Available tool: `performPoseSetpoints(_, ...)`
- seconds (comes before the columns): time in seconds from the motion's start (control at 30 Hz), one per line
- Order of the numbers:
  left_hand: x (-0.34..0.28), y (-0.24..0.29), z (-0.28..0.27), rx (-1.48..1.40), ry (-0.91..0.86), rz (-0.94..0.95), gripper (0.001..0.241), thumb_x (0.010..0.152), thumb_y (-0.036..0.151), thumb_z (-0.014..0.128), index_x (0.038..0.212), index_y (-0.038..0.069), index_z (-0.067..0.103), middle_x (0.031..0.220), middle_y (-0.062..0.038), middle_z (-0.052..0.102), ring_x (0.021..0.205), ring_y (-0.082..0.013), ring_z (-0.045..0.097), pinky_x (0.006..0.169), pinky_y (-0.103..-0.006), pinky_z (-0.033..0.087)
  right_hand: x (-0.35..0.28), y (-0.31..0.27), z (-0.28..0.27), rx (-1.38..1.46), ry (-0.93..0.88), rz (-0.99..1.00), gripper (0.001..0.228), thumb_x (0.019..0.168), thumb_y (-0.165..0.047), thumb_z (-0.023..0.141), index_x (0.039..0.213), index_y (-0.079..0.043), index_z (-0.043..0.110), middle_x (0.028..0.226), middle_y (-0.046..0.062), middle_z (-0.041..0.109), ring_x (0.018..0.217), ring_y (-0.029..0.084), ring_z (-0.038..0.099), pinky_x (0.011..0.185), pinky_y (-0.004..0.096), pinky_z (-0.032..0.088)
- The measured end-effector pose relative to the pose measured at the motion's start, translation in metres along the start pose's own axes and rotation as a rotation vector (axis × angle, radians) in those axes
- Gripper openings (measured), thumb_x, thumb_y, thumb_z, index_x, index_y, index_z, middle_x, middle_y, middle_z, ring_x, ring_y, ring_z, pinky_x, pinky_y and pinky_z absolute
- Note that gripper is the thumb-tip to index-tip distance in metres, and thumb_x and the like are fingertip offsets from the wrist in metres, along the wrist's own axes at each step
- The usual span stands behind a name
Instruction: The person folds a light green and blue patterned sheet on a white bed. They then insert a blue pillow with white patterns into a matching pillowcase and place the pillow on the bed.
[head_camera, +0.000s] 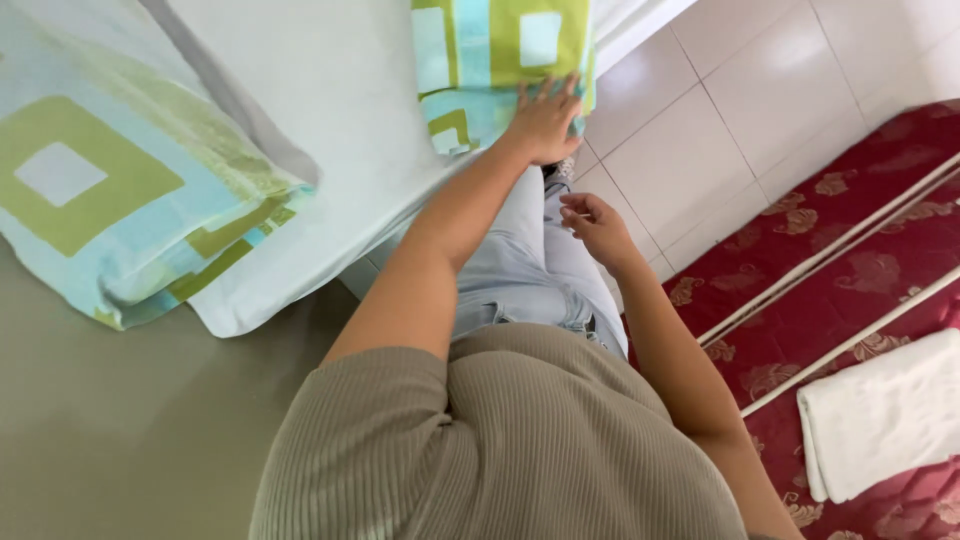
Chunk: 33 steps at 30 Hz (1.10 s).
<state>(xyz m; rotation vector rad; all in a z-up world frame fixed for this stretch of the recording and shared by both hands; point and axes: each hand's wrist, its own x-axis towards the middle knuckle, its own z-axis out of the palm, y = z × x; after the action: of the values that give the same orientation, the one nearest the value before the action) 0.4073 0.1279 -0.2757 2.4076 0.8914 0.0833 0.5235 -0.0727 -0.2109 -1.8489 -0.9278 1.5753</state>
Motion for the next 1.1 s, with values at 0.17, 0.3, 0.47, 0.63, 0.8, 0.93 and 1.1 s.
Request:
performPoseSetpoints(0.17,-0.042,-0.040,0.064,0.066,-0.096,-0.229,0.085,0.087,0.045,0.069,0.160,0.022,0.033,0.169,-0.012,0.014,0.156,-0.0386,0.013,0.118,-0.0739,0.006,-0.016,0.020,-0.025,0.035,0.070,0.062,0.032,0.098,-0.019,0.064,0.129,-0.009,0.065,0.111,0.000,0.070,0.100,0.011,0.066,0.084,0.029,0.052)
performPoseSetpoints(0.3,-0.081,-0.097,0.125,0.591,0.247,-0.085,0.075,0.086,0.030,0.069,0.156,0.030,0.042,0.173,-0.005,0.019,0.159,-0.0333,0.015,0.121,-0.0655,0.007,-0.011,0.007,-0.016,-0.014,0.054,0.118,0.029,0.102,-0.022,0.062,0.128,-0.009,0.065,0.108,0.002,0.070,0.100,0.011,0.067,0.085,0.029,0.053)
performPoseSetpoints(0.47,-0.155,-0.035,-0.034,0.201,-0.028,-0.353,0.055,0.097,0.035,0.055,0.147,0.013,0.052,0.171,-0.013,0.021,0.159,-0.0389,0.011,0.122,-0.0687,0.004,-0.001,-0.009,0.012,-0.017,-0.033,-0.002,0.029,0.102,-0.021,0.061,0.129,-0.009,0.065,0.111,0.002,0.071,0.100,0.012,0.067,0.084,0.029,0.053)
performPoseSetpoints(0.63,-0.284,-0.173,-0.073,0.617,0.283,-0.871,0.070,0.087,0.024,0.057,0.155,0.023,0.045,0.169,-0.016,0.006,0.152,-0.0471,0.002,0.114,-0.0761,0.002,-0.002,-0.025,0.032,-0.048,-0.119,-0.044,0.032,0.099,-0.020,0.064,0.129,-0.010,0.065,0.115,0.001,0.070,0.102,0.012,0.067,0.083,0.029,0.052)
performPoseSetpoints(0.8,-0.381,-0.238,-0.099,0.699,0.315,-0.928,0.068,0.087,0.024,0.065,0.152,0.017,0.048,0.159,-0.022,0.030,0.143,-0.0512,0.027,0.109,-0.0725,0.025,0.008,-0.030,0.045,-0.069,-0.142,-0.073,0.035,0.097,-0.021,0.066,0.130,-0.010,0.064,0.116,0.002,0.069,0.101,0.013,0.067,0.083,0.029,0.053)
performPoseSetpoints(0.93,-0.329,-0.220,-0.134,0.380,0.401,-0.662,0.020,0.107,0.027,0.059,0.114,0.009,0.060,0.110,-0.019,0.068,0.097,-0.0443,0.065,0.081,-0.0566,0.051,0.001,-0.049,0.055,-0.124,-0.148,-0.164,0.035,0.098,-0.023,0.066,0.130,-0.010,0.065,0.116,0.003,0.069,0.100,0.013,0.066,0.083,0.030,0.053)
performPoseSetpoints(1.1,-0.274,-0.170,-0.172,0.194,0.385,-0.702,0.025,0.122,0.031,0.049,0.123,0.007,0.059,0.123,-0.021,0.068,0.121,-0.0449,0.063,0.101,-0.0590,0.050,-0.022,-0.071,0.049,-0.137,-0.134,-0.203,0.035,0.098,-0.022,0.065,0.131,-0.010,0.065,0.115,0.002,0.069,0.101,0.012,0.066,0.085,0.029,0.051)
